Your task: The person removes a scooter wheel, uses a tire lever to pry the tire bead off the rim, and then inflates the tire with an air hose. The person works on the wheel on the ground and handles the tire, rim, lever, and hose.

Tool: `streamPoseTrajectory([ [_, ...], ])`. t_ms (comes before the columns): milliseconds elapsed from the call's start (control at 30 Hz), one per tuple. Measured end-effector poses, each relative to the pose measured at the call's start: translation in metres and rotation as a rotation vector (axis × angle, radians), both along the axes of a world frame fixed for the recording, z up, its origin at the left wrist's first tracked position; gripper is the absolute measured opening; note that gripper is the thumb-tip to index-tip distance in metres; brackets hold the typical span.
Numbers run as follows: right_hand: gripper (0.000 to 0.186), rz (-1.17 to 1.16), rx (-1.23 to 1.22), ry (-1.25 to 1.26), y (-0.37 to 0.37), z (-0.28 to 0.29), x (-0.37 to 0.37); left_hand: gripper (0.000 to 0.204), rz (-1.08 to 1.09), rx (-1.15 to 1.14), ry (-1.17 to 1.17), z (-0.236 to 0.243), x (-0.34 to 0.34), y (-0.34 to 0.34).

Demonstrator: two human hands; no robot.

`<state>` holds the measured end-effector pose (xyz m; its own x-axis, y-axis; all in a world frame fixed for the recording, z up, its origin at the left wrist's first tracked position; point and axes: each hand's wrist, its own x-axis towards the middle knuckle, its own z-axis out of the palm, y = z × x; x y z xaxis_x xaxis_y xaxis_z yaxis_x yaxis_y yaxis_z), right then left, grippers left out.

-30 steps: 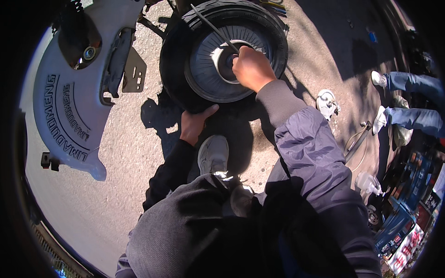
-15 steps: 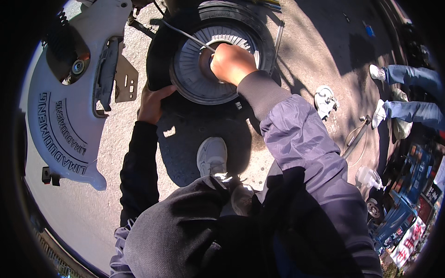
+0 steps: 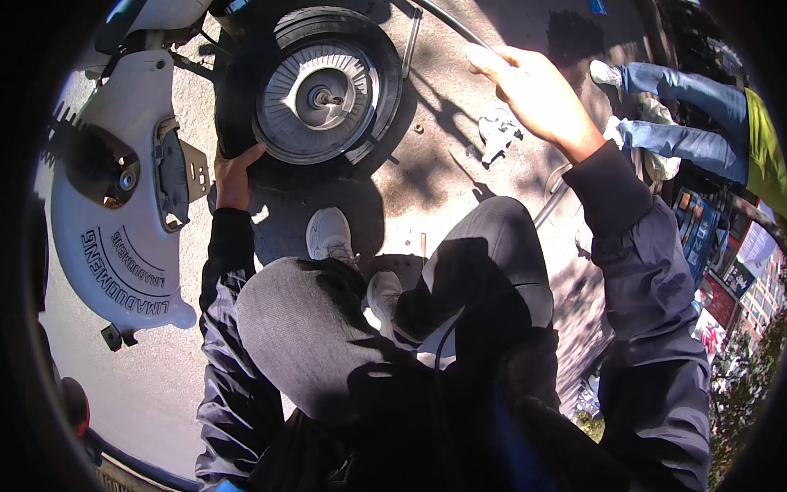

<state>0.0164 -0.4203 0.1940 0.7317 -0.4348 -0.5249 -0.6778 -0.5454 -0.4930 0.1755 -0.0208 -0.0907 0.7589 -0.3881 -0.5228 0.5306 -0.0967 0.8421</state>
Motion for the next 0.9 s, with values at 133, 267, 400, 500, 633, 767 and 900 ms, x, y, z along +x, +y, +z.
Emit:
streamPoseTrajectory([
  [133, 0.049, -0.325, 0.155, 0.002, 0.006, -0.008, -0.034, 0.073, 0.007, 0.069, 0.038, 0.015, 0.005, -0.015],
  [267, 0.035, -0.480, 0.269, 0.015, -0.012, -0.083, -0.049, 0.073, 0.011, 0.080, 0.061, 0.027, 0.010, -0.024],
  [400, 0.034, -0.420, 0.245, -0.076, -0.038, -0.189, -0.036, 0.077, -0.015, 0.042, 0.012, 0.037, 0.008, -0.024],
  [500, 0.048, -0.161, 0.130, 0.064, -0.052, -0.246, -0.022, 0.075, -0.034, -0.028, 0.032, 0.035, 0.003, -0.023],
  [633, 0.064, 0.001, 0.061, 0.011, -0.056, -0.282, 0.011, 0.072, -0.066, -0.056, -0.014, 0.033, -0.001, -0.013],
  [767, 0.042, 0.098, -0.006, 0.043, -0.065, -0.292, 0.044, 0.074, -0.063, -0.004, 0.063, 0.029, 0.000, -0.009],
  [900, 0.054, 0.124, -0.025, 0.014, -0.083, -0.301, 0.065, 0.077, -0.047, 0.002, -0.004, 0.031, 0.001, -0.011],
])
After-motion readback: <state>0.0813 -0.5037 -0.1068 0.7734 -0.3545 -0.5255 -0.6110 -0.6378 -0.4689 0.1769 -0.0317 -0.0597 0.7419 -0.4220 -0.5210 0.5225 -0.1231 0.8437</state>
